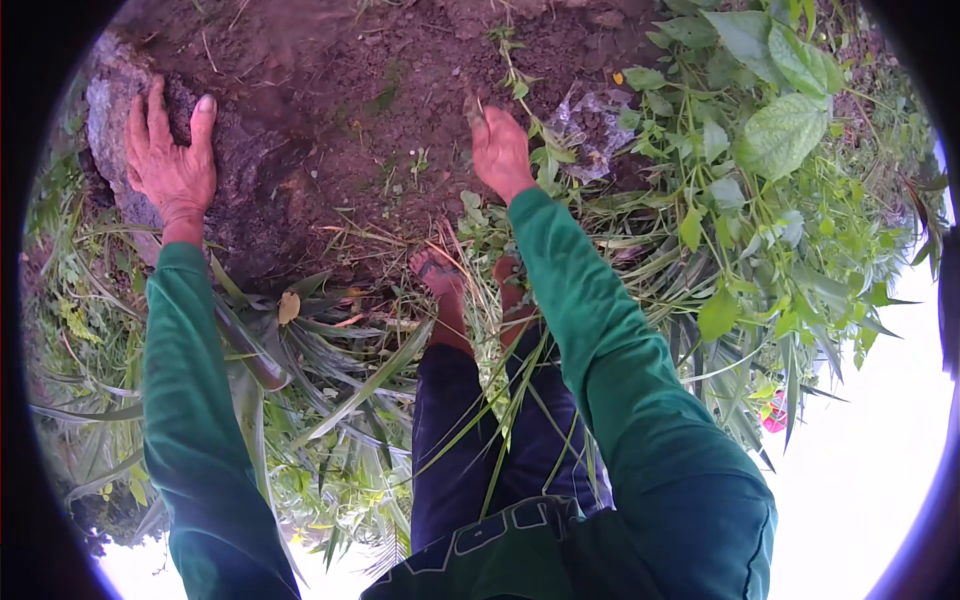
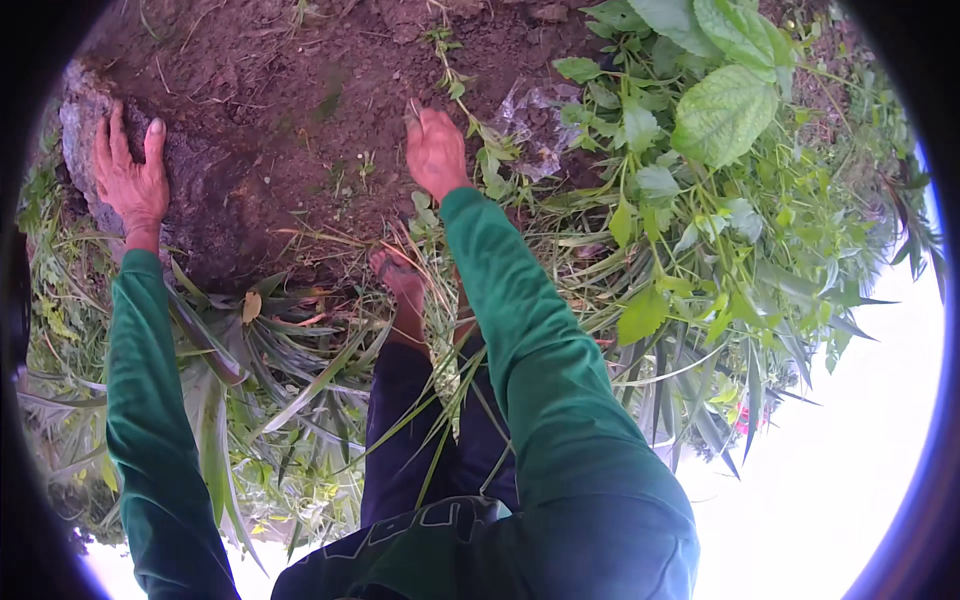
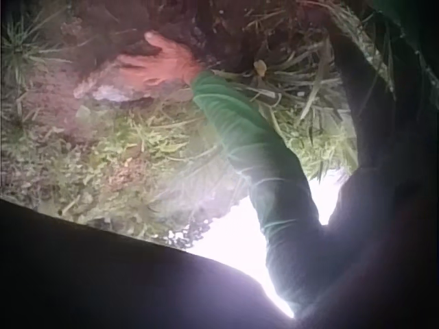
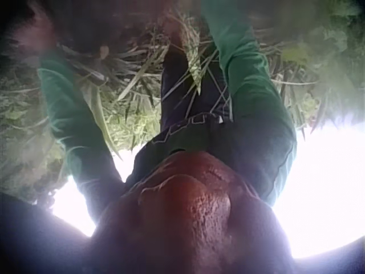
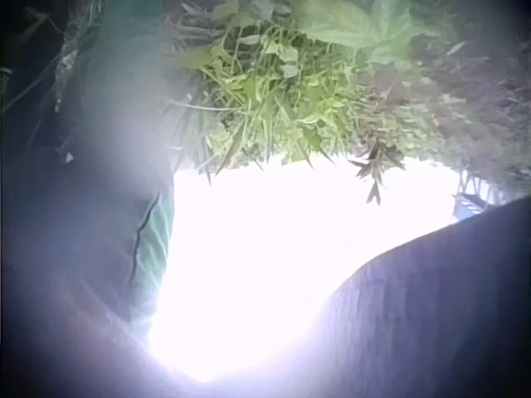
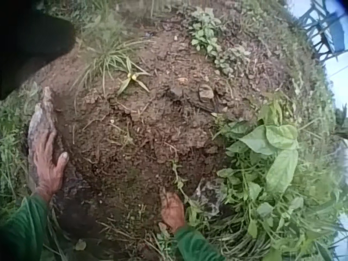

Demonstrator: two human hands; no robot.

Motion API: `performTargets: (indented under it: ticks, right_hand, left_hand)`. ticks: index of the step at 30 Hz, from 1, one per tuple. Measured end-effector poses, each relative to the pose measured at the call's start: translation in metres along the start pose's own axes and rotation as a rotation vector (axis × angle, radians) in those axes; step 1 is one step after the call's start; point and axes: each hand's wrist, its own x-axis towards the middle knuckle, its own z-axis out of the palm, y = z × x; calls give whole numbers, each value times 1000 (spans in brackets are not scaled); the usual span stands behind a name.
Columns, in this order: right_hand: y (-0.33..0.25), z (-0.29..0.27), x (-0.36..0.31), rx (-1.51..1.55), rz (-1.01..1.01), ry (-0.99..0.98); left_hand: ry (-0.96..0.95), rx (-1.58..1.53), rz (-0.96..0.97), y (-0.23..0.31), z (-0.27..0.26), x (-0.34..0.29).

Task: The person clears weeds and vines from around pineapple plants by pulling them out of the dirt by hand and placing them on the ground nearby.

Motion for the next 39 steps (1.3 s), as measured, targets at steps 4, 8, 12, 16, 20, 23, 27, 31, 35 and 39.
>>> performTargets:
  ticks: [4, 8, 12, 16, 20, 23, 27, 31, 35, 39]
  right_hand:
    - [104, -58, -85, -826, 417, -500]
    - [199, -129, -173, -1003, 545, -979]
    - [136, -118, -131, -623, 375, -604]
    - [197, -79, -67, -575, 238, 240]
    - [189, -40, -65, -302, 614, -54]
    - [194, -41, -76, -16, 569, 103]
    - [217, -76, -89, 347, 619, 397]
    - [276, -172, -121, -80, 960, 73]
    - [253, -187, -158, -840, 918, -1083]
    - [131, -128, -112, -810, 252, -270]
  left_hand:
    - [-39, -46, 1, 8, 6, -2]
    - [-14, -61, -9, 14, 7, 7]
    - [-42, 6, 0, -3, -7, -5]
    - [-21, -71, -2, 22, 10, 7]
    - [-13, 18, 40, 15, 0, 5]
    - [-26, -22, 20, 13, 2, 4]
    - [-46, -34, -11, 10, 1, 2]
    - [-31, -72, -4, 13, 7, 3]
    - [-14, 35, 36, 13, -1, 4]
    - [-22, 55, 39, 7, -1, 0]
